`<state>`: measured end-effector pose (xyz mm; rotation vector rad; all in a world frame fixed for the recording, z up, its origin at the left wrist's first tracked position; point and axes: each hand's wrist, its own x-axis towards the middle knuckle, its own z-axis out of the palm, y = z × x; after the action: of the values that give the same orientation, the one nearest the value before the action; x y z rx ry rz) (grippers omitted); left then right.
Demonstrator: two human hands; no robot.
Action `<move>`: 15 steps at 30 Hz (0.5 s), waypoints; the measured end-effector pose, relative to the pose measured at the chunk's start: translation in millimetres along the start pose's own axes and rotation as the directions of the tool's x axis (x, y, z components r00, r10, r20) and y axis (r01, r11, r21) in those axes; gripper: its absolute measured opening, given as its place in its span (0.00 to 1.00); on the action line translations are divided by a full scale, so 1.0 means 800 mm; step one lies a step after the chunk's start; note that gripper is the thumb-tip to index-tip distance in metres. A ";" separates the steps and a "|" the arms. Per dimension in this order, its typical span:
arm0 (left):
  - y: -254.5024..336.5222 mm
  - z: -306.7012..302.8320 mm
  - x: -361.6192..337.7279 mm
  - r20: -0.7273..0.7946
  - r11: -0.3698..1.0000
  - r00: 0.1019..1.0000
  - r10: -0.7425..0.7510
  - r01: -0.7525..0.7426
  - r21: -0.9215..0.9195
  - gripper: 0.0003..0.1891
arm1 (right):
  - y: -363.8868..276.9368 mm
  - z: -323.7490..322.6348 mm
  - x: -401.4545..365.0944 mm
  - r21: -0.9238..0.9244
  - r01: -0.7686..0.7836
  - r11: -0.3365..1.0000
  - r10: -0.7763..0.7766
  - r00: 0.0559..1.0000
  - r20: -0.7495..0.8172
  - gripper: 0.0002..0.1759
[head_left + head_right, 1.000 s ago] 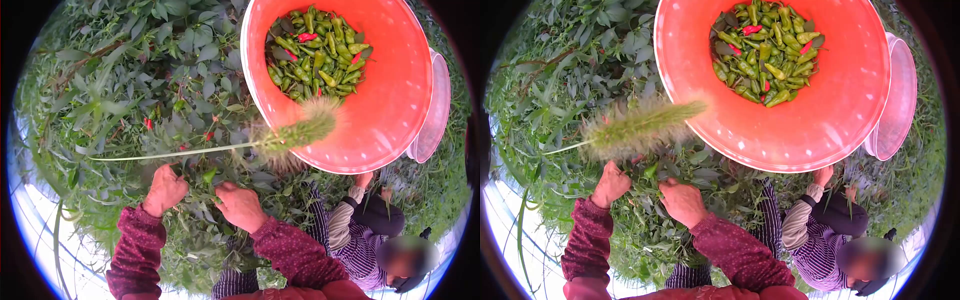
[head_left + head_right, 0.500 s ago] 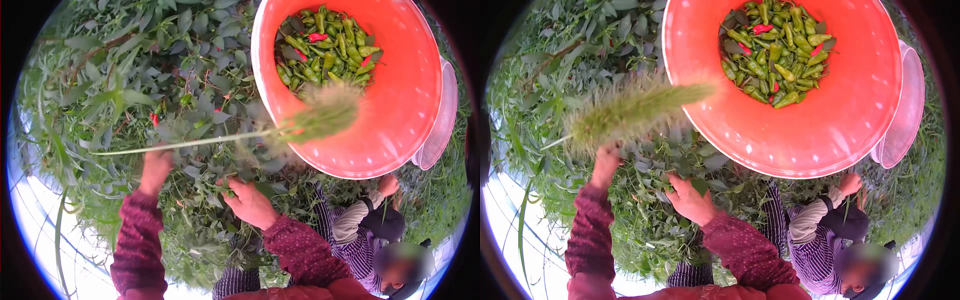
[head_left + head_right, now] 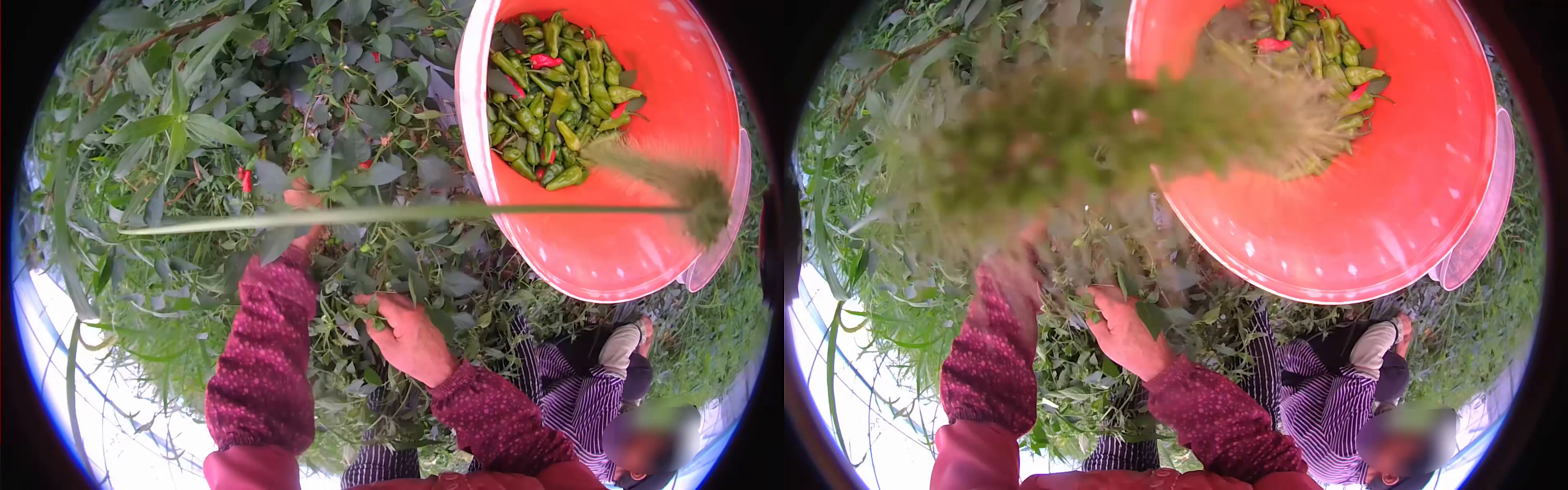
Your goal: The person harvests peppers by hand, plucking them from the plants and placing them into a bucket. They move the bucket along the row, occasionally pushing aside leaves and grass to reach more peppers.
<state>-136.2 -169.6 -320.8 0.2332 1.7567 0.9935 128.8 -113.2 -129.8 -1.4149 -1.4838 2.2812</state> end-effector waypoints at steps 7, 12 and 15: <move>0.018 0.003 -0.001 0.032 0.985 0.989 -0.146 0.149 -0.088 0.15 | 0.007 0.011 -0.001 -0.110 0.018 0.994 -0.022 0.999 -0.034 0.17; 0.013 0.005 -0.002 0.056 0.974 0.980 -0.193 0.198 -0.108 0.16 | 0.008 0.014 0.000 -0.077 0.015 0.997 -0.017 0.999 -0.029 0.17; 0.014 0.013 -0.010 0.062 0.975 0.981 -0.186 0.192 -0.114 0.16 | 0.016 0.015 0.002 -0.160 0.089 0.983 -0.098 0.994 -0.045 0.16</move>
<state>-126.8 -161.9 -308.2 0.0146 1.6336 0.9419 124.6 -127.2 -139.1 -1.3982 -1.7096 2.0966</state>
